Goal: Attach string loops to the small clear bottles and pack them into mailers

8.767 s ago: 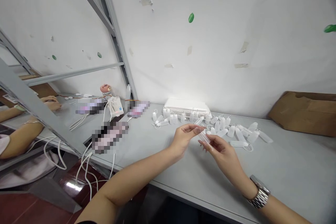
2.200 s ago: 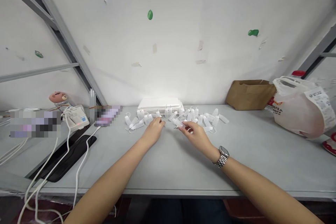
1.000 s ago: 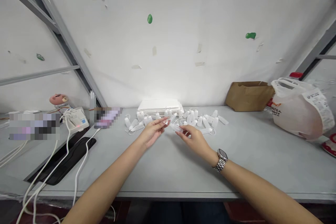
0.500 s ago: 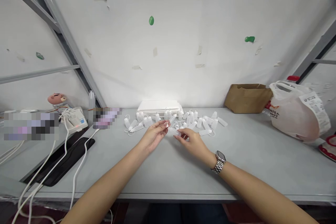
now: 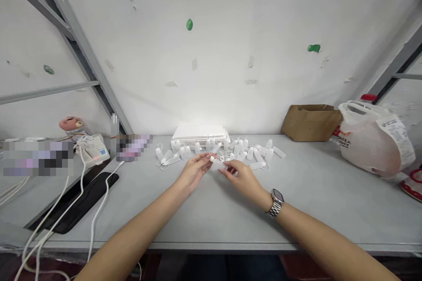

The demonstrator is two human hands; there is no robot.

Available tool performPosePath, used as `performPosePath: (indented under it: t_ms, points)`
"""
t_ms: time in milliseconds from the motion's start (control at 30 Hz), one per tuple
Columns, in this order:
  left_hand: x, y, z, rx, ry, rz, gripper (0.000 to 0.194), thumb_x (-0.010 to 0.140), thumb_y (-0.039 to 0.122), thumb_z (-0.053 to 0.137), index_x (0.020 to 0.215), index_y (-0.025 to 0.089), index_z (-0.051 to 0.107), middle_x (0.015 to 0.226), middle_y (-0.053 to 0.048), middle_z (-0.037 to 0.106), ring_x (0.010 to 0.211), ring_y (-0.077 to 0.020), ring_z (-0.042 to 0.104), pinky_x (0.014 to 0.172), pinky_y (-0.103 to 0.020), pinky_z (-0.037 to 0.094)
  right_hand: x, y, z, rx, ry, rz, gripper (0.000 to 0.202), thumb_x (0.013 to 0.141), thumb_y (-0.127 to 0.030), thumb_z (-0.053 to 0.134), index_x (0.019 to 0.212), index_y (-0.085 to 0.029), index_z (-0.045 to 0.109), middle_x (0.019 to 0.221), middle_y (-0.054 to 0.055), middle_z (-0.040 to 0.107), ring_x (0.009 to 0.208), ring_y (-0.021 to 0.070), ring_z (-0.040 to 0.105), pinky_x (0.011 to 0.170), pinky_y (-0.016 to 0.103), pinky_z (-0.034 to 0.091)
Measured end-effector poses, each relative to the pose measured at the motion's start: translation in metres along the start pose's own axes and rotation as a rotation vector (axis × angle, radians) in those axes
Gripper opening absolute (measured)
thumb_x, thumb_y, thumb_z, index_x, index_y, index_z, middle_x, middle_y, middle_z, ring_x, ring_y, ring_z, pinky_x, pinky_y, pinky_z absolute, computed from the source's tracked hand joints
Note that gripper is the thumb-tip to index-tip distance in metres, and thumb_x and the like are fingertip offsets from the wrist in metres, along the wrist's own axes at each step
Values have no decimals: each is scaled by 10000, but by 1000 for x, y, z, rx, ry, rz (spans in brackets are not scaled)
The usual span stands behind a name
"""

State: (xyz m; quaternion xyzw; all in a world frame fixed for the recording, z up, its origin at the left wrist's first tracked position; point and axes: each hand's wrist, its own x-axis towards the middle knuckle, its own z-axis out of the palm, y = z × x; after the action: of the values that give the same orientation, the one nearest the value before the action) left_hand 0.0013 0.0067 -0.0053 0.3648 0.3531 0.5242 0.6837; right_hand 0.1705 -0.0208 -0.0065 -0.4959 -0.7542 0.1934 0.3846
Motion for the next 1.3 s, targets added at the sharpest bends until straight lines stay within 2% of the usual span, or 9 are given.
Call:
performPosePath:
  t_ms: [133, 300, 667, 767, 900, 967, 1067, 1167, 1300]
  points:
    - [-2, -1, 1, 95, -15, 87, 205, 651, 270, 703, 819, 155, 682, 952, -72, 689, 1001, -190, 571, 955, -318, 352, -1, 0, 1, 23, 22, -5, 166, 784, -279, 573, 888, -153, 601, 790, 60, 638, 696, 166, 578, 655, 296, 464]
    - [-4, 1, 4, 138, -16, 114, 235, 652, 295, 695, 842, 157, 701, 992, -85, 683, 1071, -219, 534, 968, -327, 335, -2, 1, 3, 36, 37, -22, 154, 782, -283, 579, 870, -157, 593, 774, 58, 630, 693, 167, 578, 651, 296, 464]
    - [-5, 3, 4, 108, 36, 76, 231, 597, 269, 732, 799, 160, 709, 985, -87, 685, 1062, -214, 530, 967, -331, 321, -5, 0, 3, 103, 52, -34, 139, 768, -285, 592, 846, -170, 598, 753, 52, 614, 689, 170, 564, 656, 299, 443]
    - [-5, 4, 4, 120, -8, 105, 220, 604, 251, 729, 803, 158, 707, 951, -77, 688, 1019, -201, 545, 956, -326, 328, -3, -3, 1, 218, 26, 55, 153, 738, -297, 619, 817, -167, 607, 736, 45, 616, 681, 168, 561, 653, 300, 440]
    - [-7, 7, 7, 88, -21, 128, 187, 598, 250, 732, 762, 163, 705, 892, -54, 688, 944, -176, 560, 913, -303, 350, 1, -9, -5, 536, -139, 227, 202, 710, -353, 635, 743, -154, 616, 670, 28, 613, 647, 155, 566, 649, 299, 446]
    - [-8, 8, 9, 48, -25, 118, 173, 590, 253, 738, 737, 170, 702, 860, -41, 687, 892, -160, 567, 887, -296, 364, 3, -11, -8, 669, -202, 268, 221, 694, -367, 645, 718, -148, 620, 675, 27, 617, 647, 145, 570, 665, 297, 449]
    - [-8, 8, 10, 29, -23, 120, 159, 595, 264, 735, 723, 176, 698, 854, -35, 684, 872, -152, 567, 873, -290, 371, 5, -11, -9, 757, -212, 297, 243, 682, -378, 650, 742, -143, 628, 707, 32, 626, 656, 138, 572, 686, 300, 453]
    - [-8, 5, 10, 66, 1, 147, 153, 613, 264, 722, 738, 180, 696, 883, -41, 683, 912, -165, 564, 885, -296, 364, 4, -10, -7, 676, -175, 302, 250, 689, -389, 642, 752, -147, 619, 694, 31, 621, 656, 147, 571, 676, 308, 453]
    - [-9, 2, 9, 100, 29, 160, 160, 628, 275, 711, 756, 181, 690, 891, -48, 684, 952, -188, 563, 913, -323, 344, -1, -6, 0, 372, 26, 142, 204, 699, -350, 649, 786, -174, 596, 734, 34, 613, 684, 163, 556, 673, 312, 445]
